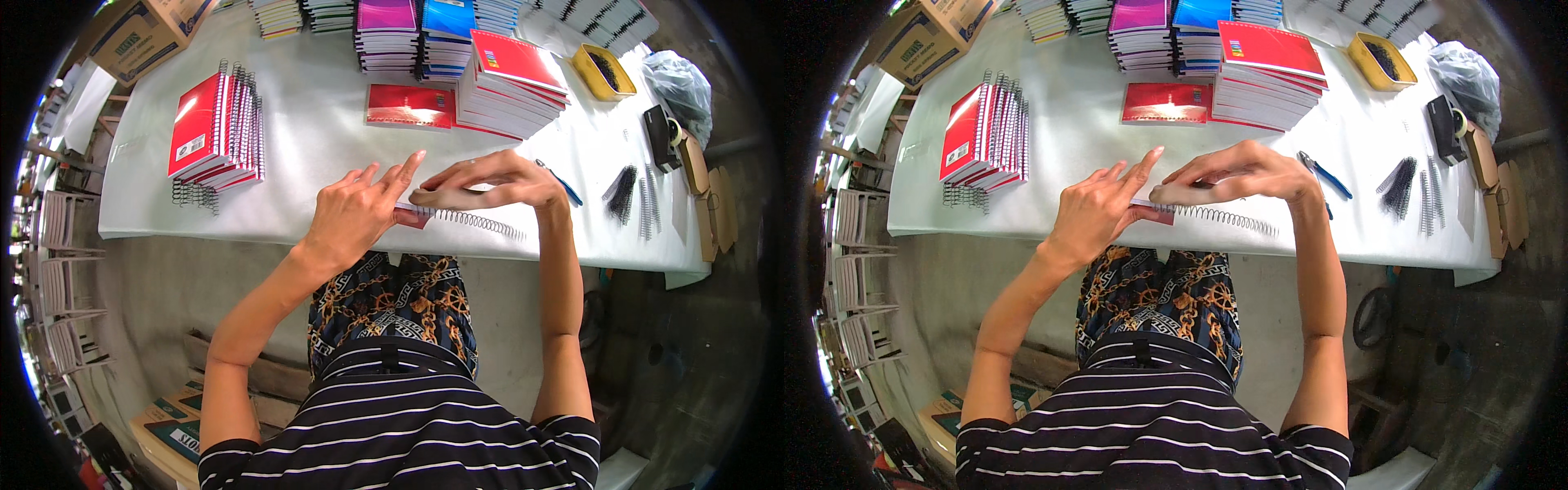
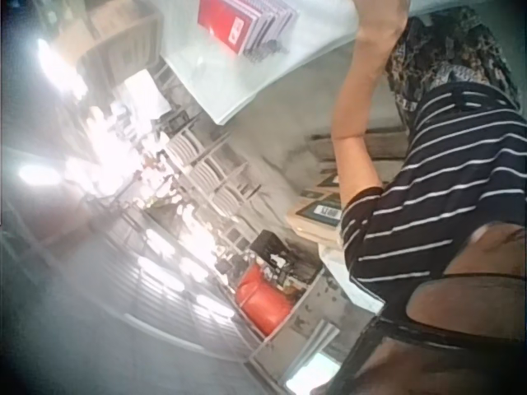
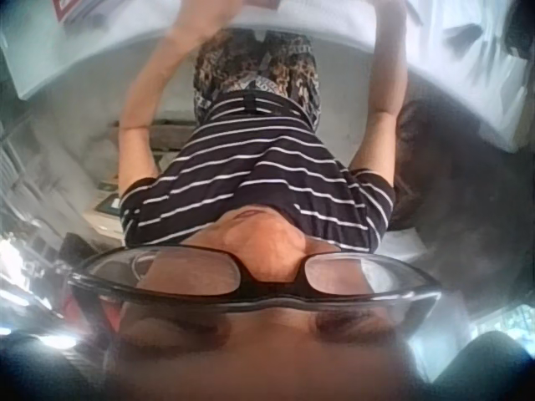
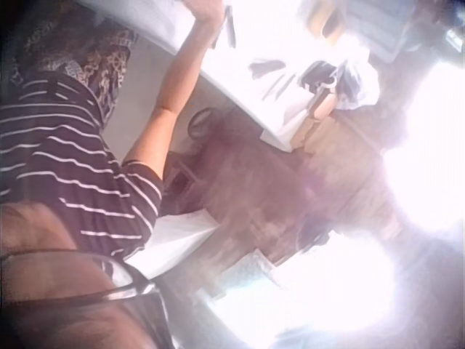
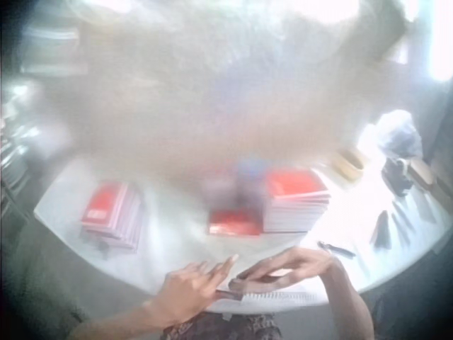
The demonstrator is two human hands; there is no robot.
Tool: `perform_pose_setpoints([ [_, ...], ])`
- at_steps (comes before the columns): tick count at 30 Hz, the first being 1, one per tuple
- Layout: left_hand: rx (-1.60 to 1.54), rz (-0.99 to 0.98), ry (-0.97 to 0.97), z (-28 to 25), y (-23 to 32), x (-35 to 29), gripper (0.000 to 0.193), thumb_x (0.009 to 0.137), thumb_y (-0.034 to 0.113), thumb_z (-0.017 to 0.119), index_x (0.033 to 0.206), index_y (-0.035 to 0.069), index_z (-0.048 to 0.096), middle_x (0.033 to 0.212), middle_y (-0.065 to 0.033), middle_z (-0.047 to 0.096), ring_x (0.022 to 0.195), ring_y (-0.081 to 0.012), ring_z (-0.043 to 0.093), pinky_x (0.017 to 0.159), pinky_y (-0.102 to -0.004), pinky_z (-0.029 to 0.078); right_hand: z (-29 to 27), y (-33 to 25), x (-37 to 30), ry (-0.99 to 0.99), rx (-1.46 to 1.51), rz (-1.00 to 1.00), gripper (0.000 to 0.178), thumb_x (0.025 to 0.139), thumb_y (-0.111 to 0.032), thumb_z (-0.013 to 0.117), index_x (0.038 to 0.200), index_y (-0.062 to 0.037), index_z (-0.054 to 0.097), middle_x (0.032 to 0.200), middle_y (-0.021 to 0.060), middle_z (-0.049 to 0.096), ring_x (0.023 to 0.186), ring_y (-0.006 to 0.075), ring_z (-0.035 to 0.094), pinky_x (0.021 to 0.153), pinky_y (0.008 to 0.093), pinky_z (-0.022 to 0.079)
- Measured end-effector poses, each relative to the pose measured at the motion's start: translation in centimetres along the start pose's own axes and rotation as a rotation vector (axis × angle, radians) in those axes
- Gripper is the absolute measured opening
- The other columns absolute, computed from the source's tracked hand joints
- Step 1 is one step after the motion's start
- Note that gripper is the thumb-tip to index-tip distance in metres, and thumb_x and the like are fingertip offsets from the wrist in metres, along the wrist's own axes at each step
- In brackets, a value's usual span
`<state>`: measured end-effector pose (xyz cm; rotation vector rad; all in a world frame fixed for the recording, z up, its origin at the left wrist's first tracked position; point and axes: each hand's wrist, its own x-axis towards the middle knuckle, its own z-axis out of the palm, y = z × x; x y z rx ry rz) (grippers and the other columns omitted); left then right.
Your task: The person repeatedly picks up a red notebook and a metal spiral binding, inserts the spiral into the notebook's holes, and places the assembled notebook on a growing stack. The person handles notebooks and spirals one at a time throughout the clip.
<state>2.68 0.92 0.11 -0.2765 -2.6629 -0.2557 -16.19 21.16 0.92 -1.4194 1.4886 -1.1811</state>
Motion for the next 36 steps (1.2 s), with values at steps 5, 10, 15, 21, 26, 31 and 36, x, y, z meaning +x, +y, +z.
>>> perform_pose_setpoints([
  [5, 0.033, -0.094, -0.148, -0.2, -0.2, 0.0, 0.095, 0.071, 0.029, 0.080, 0.152, 0.018, 0.031, 0.100, -0.0073, 0.066, 0.085, -0.0246, 0.068, 0.068, -0.0354, 0.059, 0.7, -0.1, 0.4, 0.008, 0.178, -0.095, 0.050, 0.076, -0.037, 0.066, 0.111, -0.0020, 0.073, 0.113, 0.0188, 0.070, 0.101, 0.0356, 0.068, 0.091, 0.0441, 0.054],
  [10, 0.013, -0.102, -0.186, -0.6, -0.3, 0.1, 0.101, 0.067, 0.025, 0.084, 0.152, 0.016, 0.031, 0.104, -0.0061, 0.065, 0.086, -0.0235, 0.068, 0.069, -0.0344, 0.059, 0.8, -0.8, 1.2, 0.007, -0.167, 0.201, 0.051, 0.077, -0.036, 0.065, 0.112, 0.0004, 0.072, 0.121, 0.0216, 0.066, 0.111, 0.0381, 0.063, 0.096, 0.0495, 0.049],
  [15, -0.021, -0.119, -0.134, -0.7, -0.5, 0.0, 0.107, 0.064, 0.028, 0.084, 0.154, 0.023, 0.027, 0.097, -0.0084, 0.065, 0.084, -0.0240, 0.067, 0.068, -0.0365, 0.057, 1.1, -1.2, 1.7, -0.027, -0.163, 0.189, 0.051, 0.080, -0.037, 0.064, 0.112, 0.0016, 0.072, 0.122, 0.0257, 0.064, 0.112, 0.0389, 0.062, 0.099, 0.0467, 0.047],
  [21, 0.038, -0.106, 0.009, -0.9, -1.3, -0.3, 0.102, 0.065, 0.029, 0.084, 0.152, 0.028, 0.031, 0.105, -0.0086, 0.067, 0.088, -0.0228, 0.069, 0.068, -0.0355, 0.058, 1.3, -0.9, 2.5, -0.016, 0.100, 0.036, 0.052, 0.077, -0.040, 0.066, 0.109, -0.0001, 0.073, 0.123, 0.0251, 0.064, 0.111, 0.0389, 0.063, 0.099, 0.0472, 0.047],
  [26, -0.047, -0.323, -0.235, -2.0, -1.3, -0.3, 0.097, 0.067, 0.032, 0.082, 0.151, 0.030, 0.033, 0.114, -0.0102, 0.067, 0.093, -0.0237, 0.068, 0.070, -0.0368, 0.058, 1.5, 0.5, 2.9, -0.044, 0.501, -0.207, 0.055, 0.077, -0.037, 0.065, 0.109, 0.0066, 0.070, 0.124, 0.0254, 0.063, 0.112, 0.0379, 0.062, 0.099, 0.0462, 0.048],
  [31, -0.181, -0.208, 0.021, -0.7, -2.8, -1.6, 0.097, 0.068, 0.027, 0.083, 0.151, 0.030, 0.033, 0.131, -0.0143, 0.060, 0.105, -0.0275, 0.066, 0.077, -0.0375, 0.059, 1.6, -0.8, 4.2, 0.014, -0.094, 0.202, 0.049, 0.078, -0.036, 0.066, 0.110, 0.0009, 0.072, 0.124, 0.0206, 0.065, 0.107, 0.0334, 0.065, 0.096, 0.0406, 0.049],
  [36, -0.754, -0.441, 0.090, -0.1, -3.2, -2.0, 0.101, 0.068, 0.016, 0.085, 0.153, 0.027, 0.029, 0.136, -0.0134, 0.058, 0.119, -0.0289, 0.061, 0.080, -0.0357, 0.059, 1.7, -1.2, 4.4, -0.016, 0.033, 0.118, 0.048, 0.079, -0.033, 0.064, 0.110, 0.0027, 0.071, 0.123, 0.0176, 0.066, 0.108, 0.0279, 0.063, 0.096, 0.0379, 0.048],
])
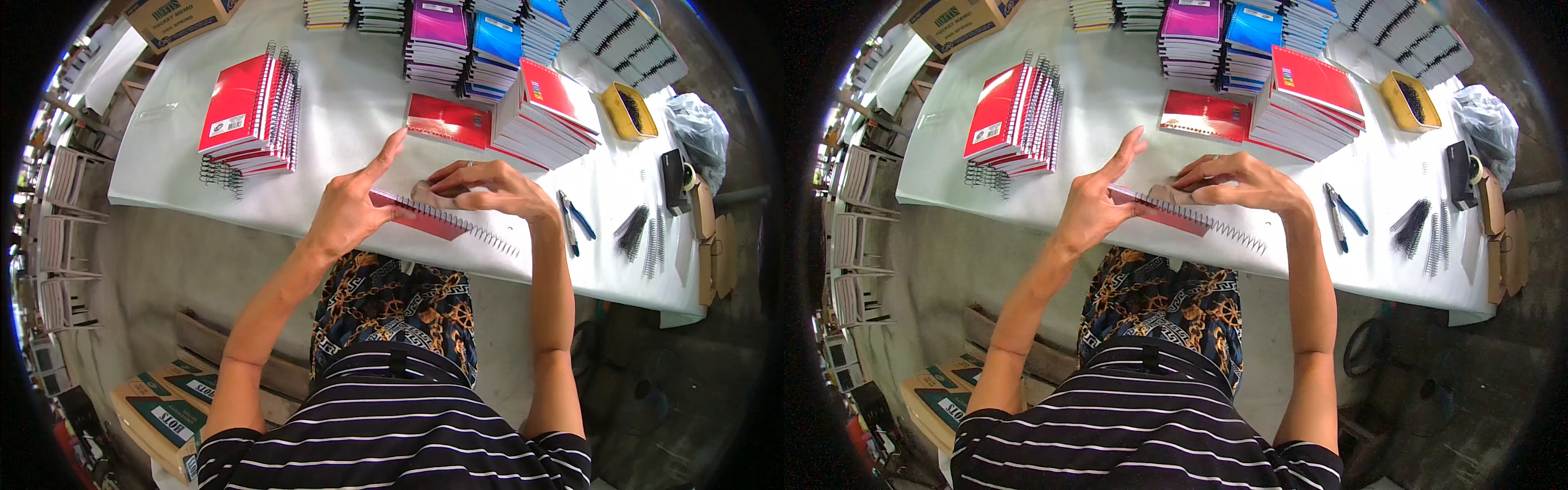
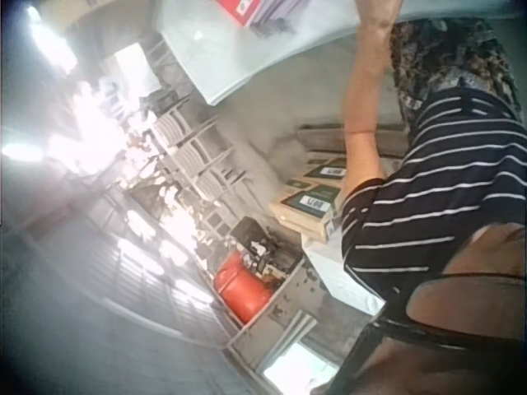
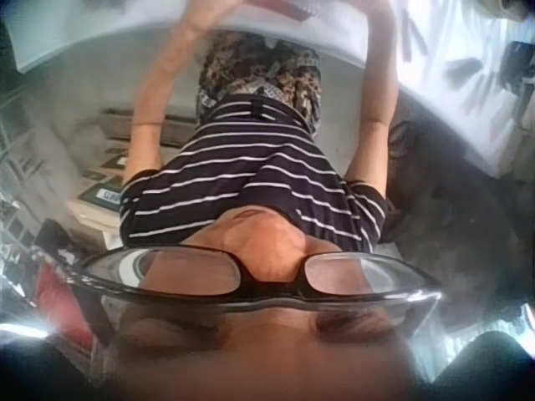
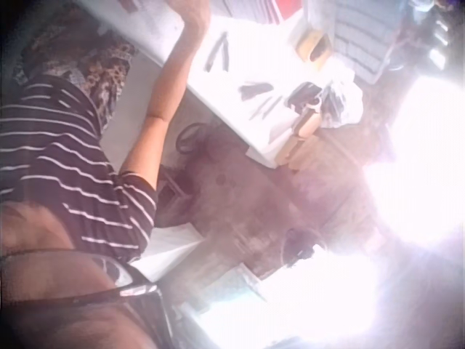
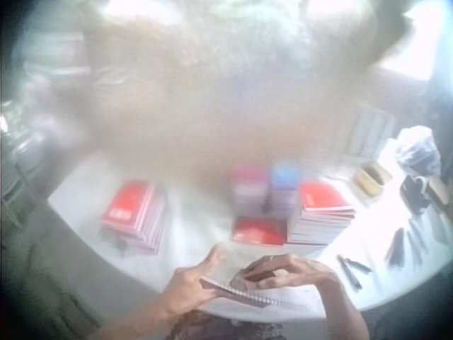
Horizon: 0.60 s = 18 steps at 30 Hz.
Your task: The person repeatedly picks up a red notebook and a metal spiral binding, inserts the spiral into the notebook's holes, and places the assembled notebook on a growing stack. The person handles notebooks and spirals one at a time throughout the clip.
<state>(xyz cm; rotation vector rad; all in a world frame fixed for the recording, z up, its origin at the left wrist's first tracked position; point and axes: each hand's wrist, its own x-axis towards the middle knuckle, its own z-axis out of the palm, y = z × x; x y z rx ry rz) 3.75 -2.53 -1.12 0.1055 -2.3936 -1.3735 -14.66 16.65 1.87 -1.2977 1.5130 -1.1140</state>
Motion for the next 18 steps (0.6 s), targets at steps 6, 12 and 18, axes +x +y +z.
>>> perform_pose_setpoints([
  [6, -0.197, -0.087, 0.037, 0.7, -2.2, -0.8, 0.101, 0.067, 0.008, 0.085, 0.152, 0.025, 0.032, 0.126, -0.0096, 0.066, 0.098, -0.0154, 0.069, 0.080, -0.0312, 0.057, 0.3, -0.5, 0.8, -0.006, -0.057, 0.016, 0.051, 0.078, -0.037, 0.065, 0.108, 0.0047, 0.071, 0.122, 0.0167, 0.066, 0.109, 0.0294, 0.063, 0.097, 0.0392, 0.047],
  [12, -0.112, 0.046, 0.101, 1.3, -2.8, -1.1, 0.099, 0.069, 0.002, 0.082, 0.152, 0.022, 0.033, 0.126, -0.0078, 0.066, 0.085, -0.0137, 0.068, 0.079, -0.0309, 0.057, 0.6, 0.3, 1.1, -0.022, 0.120, -0.095, 0.048, 0.078, -0.034, 0.067, 0.109, 0.0029, 0.071, 0.120, 0.0171, 0.067, 0.109, 0.0292, 0.063, 0.098, 0.0393, 0.048],
  [18, -0.143, -0.020, 0.096, 1.2, -2.4, -1.4, 0.102, 0.069, 0.003, 0.082, 0.154, 0.018, 0.027, 0.126, -0.0065, 0.066, 0.089, -0.0192, 0.070, 0.081, -0.0313, 0.057, 1.2, -1.0, 1.5, -0.025, 0.070, -0.085, 0.045, 0.077, -0.030, 0.066, 0.110, 0.0003, 0.071, 0.123, 0.0165, 0.065, 0.110, 0.0290, 0.062, 0.095, 0.0390, 0.050],
])
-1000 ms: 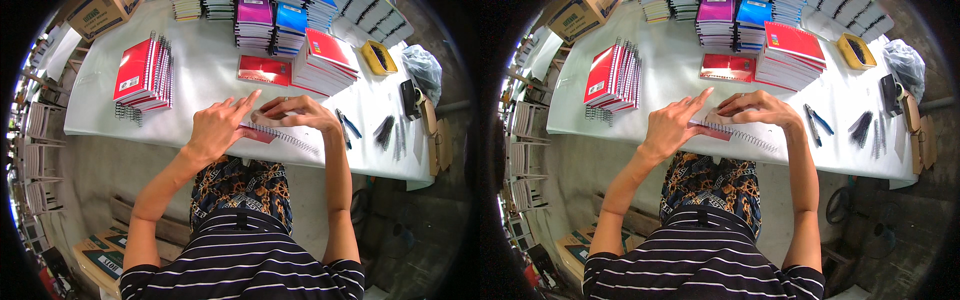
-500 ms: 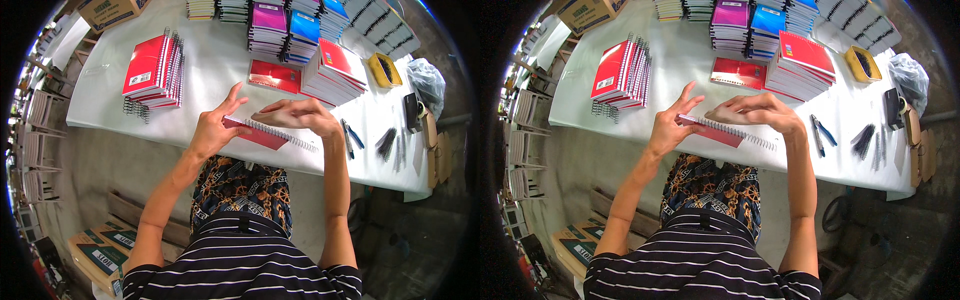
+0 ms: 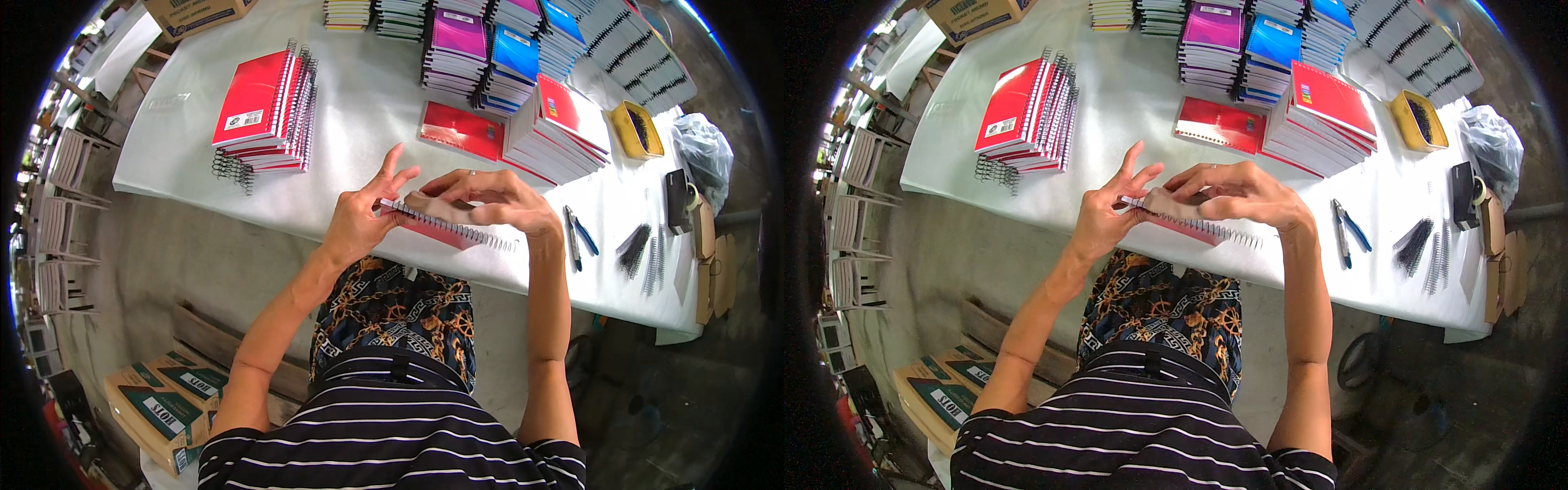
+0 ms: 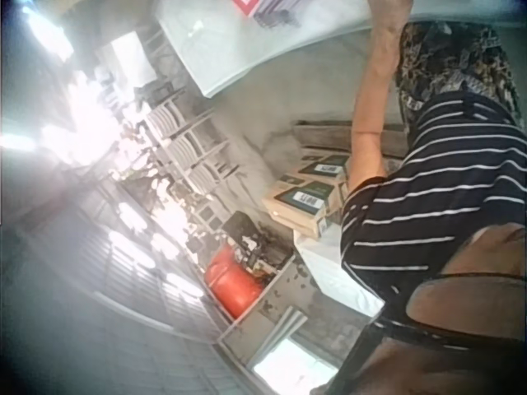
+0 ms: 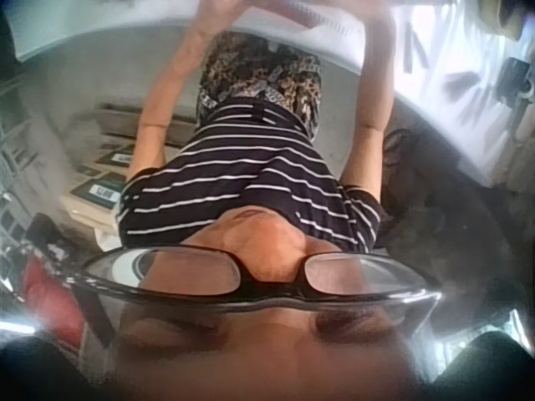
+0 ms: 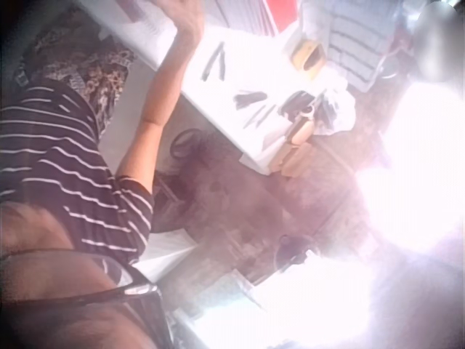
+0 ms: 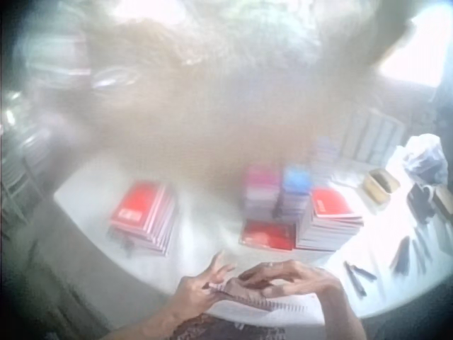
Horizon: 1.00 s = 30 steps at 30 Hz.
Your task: The person repeatedly picks up a red notebook and a metal spiral binding, inserts the spiral into the notebook's holes, and places the assembled notebook on a growing stack. The person handles notebooks and spirals one at a time throughout the clip.
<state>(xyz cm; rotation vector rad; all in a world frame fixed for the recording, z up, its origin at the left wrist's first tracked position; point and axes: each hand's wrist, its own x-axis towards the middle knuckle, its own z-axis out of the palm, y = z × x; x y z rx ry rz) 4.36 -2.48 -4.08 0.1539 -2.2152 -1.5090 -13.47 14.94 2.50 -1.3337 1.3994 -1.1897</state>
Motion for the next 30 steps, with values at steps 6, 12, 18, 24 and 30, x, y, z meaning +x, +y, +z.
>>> perform_pose_setpoints([
  [6, -0.138, -0.108, -0.109, -0.7, 0.1, -0.1, 0.098, 0.073, 0.004, 0.081, 0.154, 0.017, 0.026, 0.130, -0.0108, 0.063, 0.101, -0.0184, 0.068, 0.085, -0.0335, 0.057, -0.4, 0.0, -0.3, 0.080, -0.192, 0.165, 0.050, 0.080, -0.038, 0.065, 0.111, 0.0012, 0.071, 0.119, 0.0164, 0.066, 0.108, 0.0301, 0.063, 0.096, 0.0409, 0.051],
  [12, -0.266, -0.031, -0.294, -1.5, -0.3, 0.4, 0.071, 0.090, -0.001, 0.062, 0.152, 0.017, 0.034, 0.148, -0.0107, 0.048, 0.128, -0.0235, 0.055, 0.092, -0.0272, 0.050, -1.3, 0.7, -3.8, 0.316, -0.290, 0.210, 0.048, 0.078, -0.038, 0.068, 0.107, 0.0006, 0.073, 0.115, 0.0172, 0.067, 0.107, 0.0317, 0.064, 0.096, 0.0413, 0.052],
  [18, -0.393, -0.125, -0.331, -2.2, -0.8, 0.1, 0.068, 0.090, -0.014, 0.048, 0.151, 0.013, 0.037, 0.153, -0.0071, 0.041, 0.132, -0.0220, 0.050, 0.090, -0.0264, 0.050, 1.7, -2.9, -2.6, 0.586, -0.764, -0.054, 0.052, 0.072, -0.025, 0.081, 0.118, -0.0069, 0.067, 0.133, 0.0168, 0.054, 0.118, 0.0336, 0.056, 0.099, 0.0454, 0.045],
  [24, -0.287, -0.115, -0.331, -2.3, -0.4, 0.4, 0.079, 0.080, -0.022, 0.040, 0.150, 0.014, 0.039, 0.151, -0.0074, 0.045, 0.127, -0.0162, 0.053, 0.093, -0.0237, 0.046, 9.0, -0.7, -2.2, 0.523, -1.421, -0.296, 0.050, 0.073, -0.015, 0.075, 0.121, -0.0230, 0.066, 0.144, 0.0103, 0.041, 0.132, 0.0267, 0.042, 0.108, 0.0457, 0.034],
  [30, -0.307, -0.131, -0.463, -2.5, -1.8, 0.4, 0.079, 0.080, -0.021, 0.037, 0.150, 0.016, 0.040, 0.143, -0.0060, 0.054, 0.113, -0.0137, 0.059, 0.094, -0.0263, 0.049, 9.7, -0.1, -2.3, 0.614, -1.646, -0.366, 0.048, 0.077, -0.018, 0.072, 0.124, -0.0247, 0.064, 0.143, 0.0050, 0.040, 0.131, 0.0190, 0.043, 0.110, 0.0421, 0.031],
])
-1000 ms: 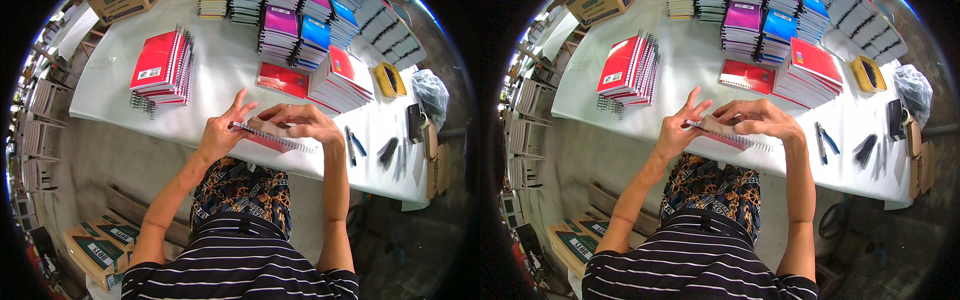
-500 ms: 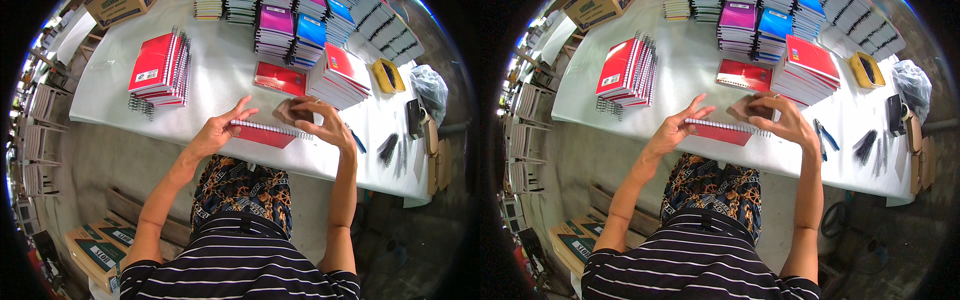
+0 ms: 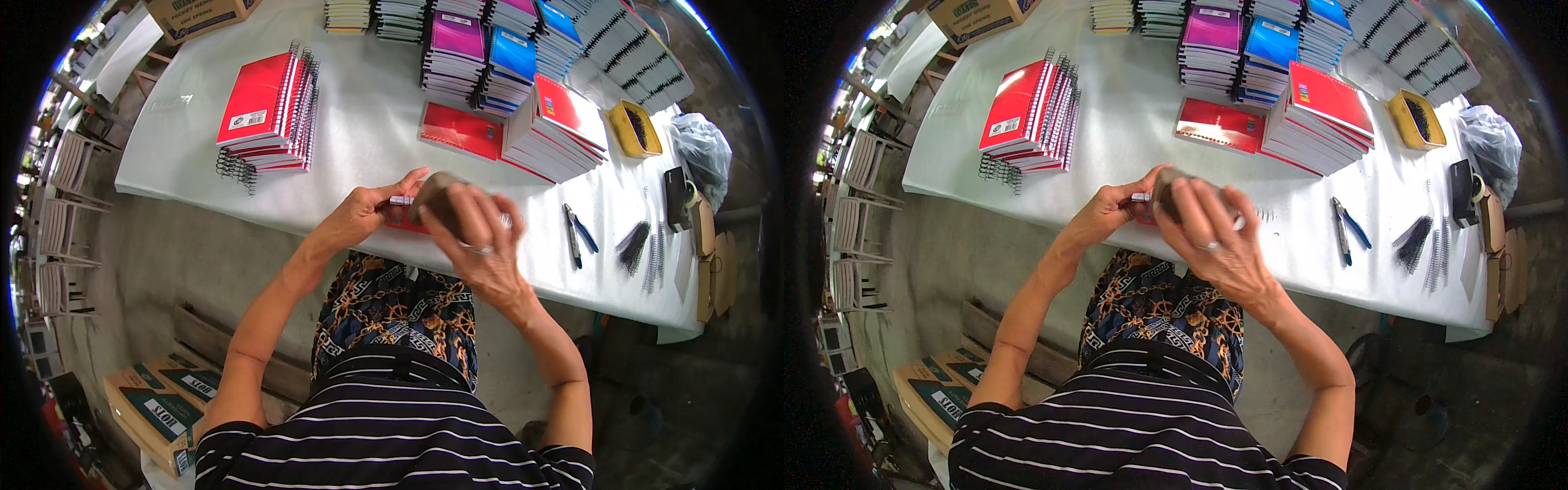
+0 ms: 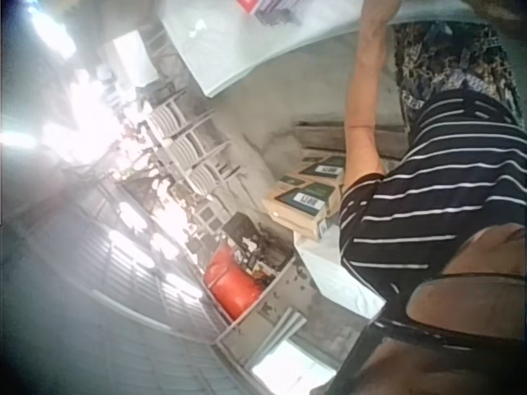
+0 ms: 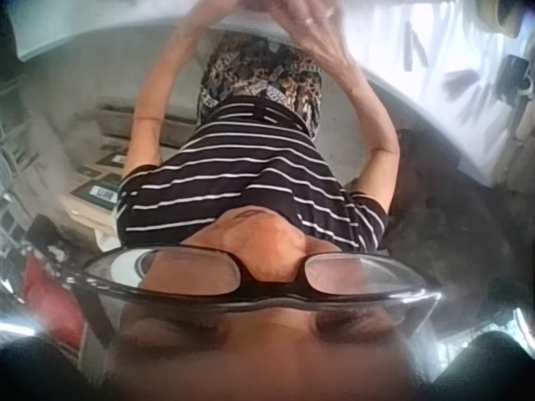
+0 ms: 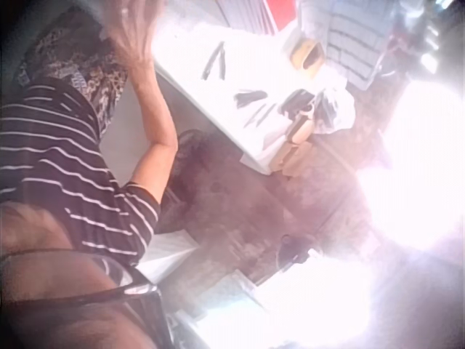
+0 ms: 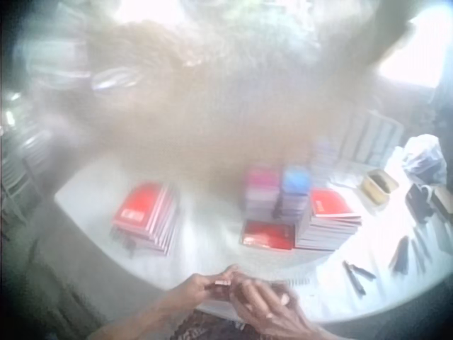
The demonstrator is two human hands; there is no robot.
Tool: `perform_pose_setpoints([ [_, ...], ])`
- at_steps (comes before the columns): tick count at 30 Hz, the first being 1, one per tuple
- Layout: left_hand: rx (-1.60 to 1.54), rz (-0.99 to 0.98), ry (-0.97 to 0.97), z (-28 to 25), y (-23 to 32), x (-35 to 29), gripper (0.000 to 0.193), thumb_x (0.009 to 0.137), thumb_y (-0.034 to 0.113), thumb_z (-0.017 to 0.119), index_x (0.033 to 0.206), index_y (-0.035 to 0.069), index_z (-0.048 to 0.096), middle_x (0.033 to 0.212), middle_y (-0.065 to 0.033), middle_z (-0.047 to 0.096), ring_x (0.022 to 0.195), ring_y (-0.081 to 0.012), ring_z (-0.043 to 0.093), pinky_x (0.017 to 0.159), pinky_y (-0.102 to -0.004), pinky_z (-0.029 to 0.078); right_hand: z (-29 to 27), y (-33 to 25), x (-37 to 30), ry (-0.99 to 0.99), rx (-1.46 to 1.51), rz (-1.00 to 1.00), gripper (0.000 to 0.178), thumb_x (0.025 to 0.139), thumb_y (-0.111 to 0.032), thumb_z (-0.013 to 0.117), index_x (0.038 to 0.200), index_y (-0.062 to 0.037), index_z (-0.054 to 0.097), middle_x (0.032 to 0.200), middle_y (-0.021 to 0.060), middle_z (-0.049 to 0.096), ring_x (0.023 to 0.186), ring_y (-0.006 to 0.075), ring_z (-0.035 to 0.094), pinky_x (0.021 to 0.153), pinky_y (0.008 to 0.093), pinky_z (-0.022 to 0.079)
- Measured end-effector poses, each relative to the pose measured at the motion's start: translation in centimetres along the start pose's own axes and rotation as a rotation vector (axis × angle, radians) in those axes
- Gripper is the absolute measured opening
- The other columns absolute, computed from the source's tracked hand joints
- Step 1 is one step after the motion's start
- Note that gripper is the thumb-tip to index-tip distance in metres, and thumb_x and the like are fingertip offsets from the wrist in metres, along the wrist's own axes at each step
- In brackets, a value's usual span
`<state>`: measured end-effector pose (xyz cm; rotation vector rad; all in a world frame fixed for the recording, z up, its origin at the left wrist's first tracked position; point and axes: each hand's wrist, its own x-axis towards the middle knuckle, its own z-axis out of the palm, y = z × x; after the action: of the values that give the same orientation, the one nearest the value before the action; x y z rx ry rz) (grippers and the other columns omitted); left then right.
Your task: The person repeatedly picks up a red notebook and a metal spiral binding, inserts the spiral into the notebook's holes, and places the assembled notebook on a growing stack. The person handles notebooks and spirals one at a time throughout the clip.
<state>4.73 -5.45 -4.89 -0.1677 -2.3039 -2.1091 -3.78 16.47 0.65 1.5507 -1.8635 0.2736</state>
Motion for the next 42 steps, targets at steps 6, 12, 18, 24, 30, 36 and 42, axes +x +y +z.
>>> perform_pose_setpoints([
  [6, -0.053, 0.047, 0.092, 0.6, 0.7, 0.2, 0.073, 0.084, -0.020, 0.038, 0.149, 0.014, 0.041, 0.146, -0.0040, 0.051, 0.102, -0.0094, 0.056, 0.089, -0.0244, 0.050, -0.6, -0.1, 0.0, 0.020, 0.117, 0.053, 0.051, 0.074, -0.016, 0.071, 0.124, -0.0234, 0.064, 0.141, 0.0088, 0.043, 0.131, 0.0218, 0.043, 0.108, 0.0433, 0.033],
  [12, 0.005, 0.130, 0.075, 0.3, -0.1, -0.3, 0.066, 0.092, -0.010, 0.050, 0.152, 0.014, 0.035, 0.147, -0.0076, 0.049, 0.127, -0.0193, 0.054, 0.098, -0.0301, 0.049, -3.9, 3.4, 3.1, -0.365, 0.809, 0.189, 0.062, 0.064, -0.022, 0.079, 0.123, -0.0114, 0.067, 0.139, 0.0152, 0.049, 0.125, 0.0349, 0.049, 0.102, 0.0487, 0.041],
  [18, 0.015, 0.140, 0.159, 1.6, -0.4, 0.4, 0.077, 0.090, -0.009, 0.057, 0.155, 0.016, 0.025, 0.142, -0.0085, 0.054, 0.126, -0.0212, 0.055, 0.098, -0.0314, 0.048, 0.3, 10.9, 3.4, -0.799, 1.306, 0.326, 0.058, 0.079, -0.037, 0.066, 0.121, 0.0020, 0.065, 0.119, 0.0201, 0.066, 0.107, 0.0314, 0.064, 0.095, 0.0403, 0.048],
  [24, -0.020, 0.077, 0.253, 2.4, -0.4, 0.6, 0.086, 0.088, -0.005, 0.063, 0.157, 0.021, 0.019, 0.132, -0.0098, 0.063, 0.110, -0.0116, 0.061, 0.097, -0.0324, 0.048, 2.8, 10.3, 3.1, -0.826, 1.242, 0.286, 0.048, 0.084, -0.033, 0.067, 0.120, -0.0025, 0.068, 0.113, 0.0167, 0.070, 0.102, 0.0272, 0.067, 0.091, 0.0361, 0.051],
  [30, 0.000, 0.051, 0.287, 2.5, -0.1, 0.4, 0.089, 0.088, 0.014, 0.071, 0.157, 0.021, 0.016, 0.135, -0.0103, 0.060, 0.114, -0.0163, 0.062, 0.098, -0.0350, 0.049, 2.5, 10.1, 3.4, -0.789, 1.287, 0.283, 0.051, 0.082, -0.032, 0.068, 0.122, -0.0013, 0.066, 0.119, 0.0167, 0.068, 0.107, 0.0294, 0.065, 0.094, 0.0391, 0.050],
  [36, 0.086, 0.081, 0.164, 1.5, 1.2, 0.4, 0.075, 0.087, 0.022, 0.071, 0.151, 0.007, 0.034, 0.138, -0.0143, 0.056, 0.128, -0.0231, 0.053, 0.108, -0.0361, 0.043, 2.1, 10.7, 2.6, -0.747, 1.249, 0.370, 0.053, 0.078, -0.028, 0.067, 0.123, -0.0014, 0.066, 0.121, 0.0157, 0.067, 0.108, 0.0298, 0.064, 0.096, 0.0403, 0.049],
  [42, -0.195, -0.096, 0.094, 1.3, 2.8, 1.2, 0.058, 0.085, 0.022, 0.072, 0.137, 0.004, 0.054, 0.130, -0.0135, 0.063, 0.127, -0.0226, 0.054, 0.106, -0.0346, 0.045, 1.1, 12.1, -1.0, -0.580, 0.831, 0.508, 0.049, 0.086, -0.038, 0.072, 0.124, -0.0068, 0.066, 0.125, 0.0173, 0.064, 0.111, 0.0329, 0.062, 0.098, 0.0423, 0.049],
])
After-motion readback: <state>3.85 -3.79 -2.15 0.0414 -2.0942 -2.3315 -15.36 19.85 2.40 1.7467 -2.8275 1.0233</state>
